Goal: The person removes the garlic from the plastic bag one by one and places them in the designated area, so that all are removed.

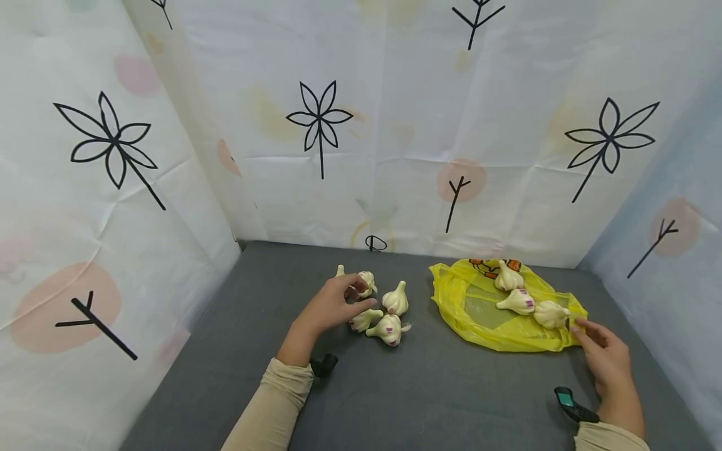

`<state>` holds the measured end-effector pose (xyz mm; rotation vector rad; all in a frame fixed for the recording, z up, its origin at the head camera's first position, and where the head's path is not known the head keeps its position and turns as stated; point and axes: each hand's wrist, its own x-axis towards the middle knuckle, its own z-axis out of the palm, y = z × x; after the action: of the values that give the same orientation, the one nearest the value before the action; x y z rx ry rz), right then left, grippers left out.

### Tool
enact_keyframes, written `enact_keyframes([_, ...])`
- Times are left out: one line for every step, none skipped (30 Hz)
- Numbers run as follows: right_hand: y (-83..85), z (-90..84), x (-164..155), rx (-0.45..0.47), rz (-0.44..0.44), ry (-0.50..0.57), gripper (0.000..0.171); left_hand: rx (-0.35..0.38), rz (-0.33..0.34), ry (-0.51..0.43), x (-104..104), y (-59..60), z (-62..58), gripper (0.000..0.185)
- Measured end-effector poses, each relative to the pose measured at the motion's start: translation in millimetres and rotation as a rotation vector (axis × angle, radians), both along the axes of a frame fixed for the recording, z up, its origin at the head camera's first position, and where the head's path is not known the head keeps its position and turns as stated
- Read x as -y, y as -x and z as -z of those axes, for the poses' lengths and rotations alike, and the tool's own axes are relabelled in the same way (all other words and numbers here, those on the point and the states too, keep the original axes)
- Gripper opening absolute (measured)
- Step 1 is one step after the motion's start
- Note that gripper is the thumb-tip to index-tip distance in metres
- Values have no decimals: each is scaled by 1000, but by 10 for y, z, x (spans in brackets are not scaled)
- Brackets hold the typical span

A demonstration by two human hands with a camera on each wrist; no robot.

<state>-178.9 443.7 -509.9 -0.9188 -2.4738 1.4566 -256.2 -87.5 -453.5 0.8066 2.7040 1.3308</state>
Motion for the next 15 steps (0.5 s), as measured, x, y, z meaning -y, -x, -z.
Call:
enact_keyframes([-1,1,-2,-2,2,3,60,2,13,-5,-35,10,-25,30])
enact_keyframes([-2,3,-3,-3,3,2,60,-2,23,-7,-72,16,-50,29])
enact_keyframes([-2,4,-4,-5,4,1,60,-9,33,-6,-111,22,-77,28])
enact_keyframes([-2,4,-5,-6,4,0,60,-18,41,-4,-151,27,-104,28])
enact_keyframes([-2,5,-5,-5,5,-1,59,-29,50,-2,-194,31,-131,28])
enact_keyframes([-3,5,-5,-5,6,0,59,-38,62,-2,-237,33,-164,28])
enact_keyframes([-1,6,-6,-4,9,0,59,-48,70,0,-282,34,-199,29])
enact_keyframes([0,7,-6,-4,12,1,59,-61,77,6,-328,36,-232,30])
enact_keyframes([2,8,-6,-4,13,1,59,-72,87,8,-377,39,-265,31])
enact_keyframes([3,10,-6,-4,14,0,59,-83,96,11,-427,41,-298,32])
enact_keyframes([5,11,-6,-4,15,-1,60,-89,107,10,-481,42,-334,33])
enact_keyframes([7,13,-6,-4,16,-1,60,-98,118,9,-537,42,-373,35])
enact_keyframes([8,15,-5,-5,17,-3,60,-108,124,13,-596,44,-409,36])
enact_keyframes([8,17,-5,-6,16,-3,61,-120,136,15,-658,46,-445,38])
enact_keyframes([7,18,-5,-6,15,-3,61,-130,145,15,-722,47,-484,39])
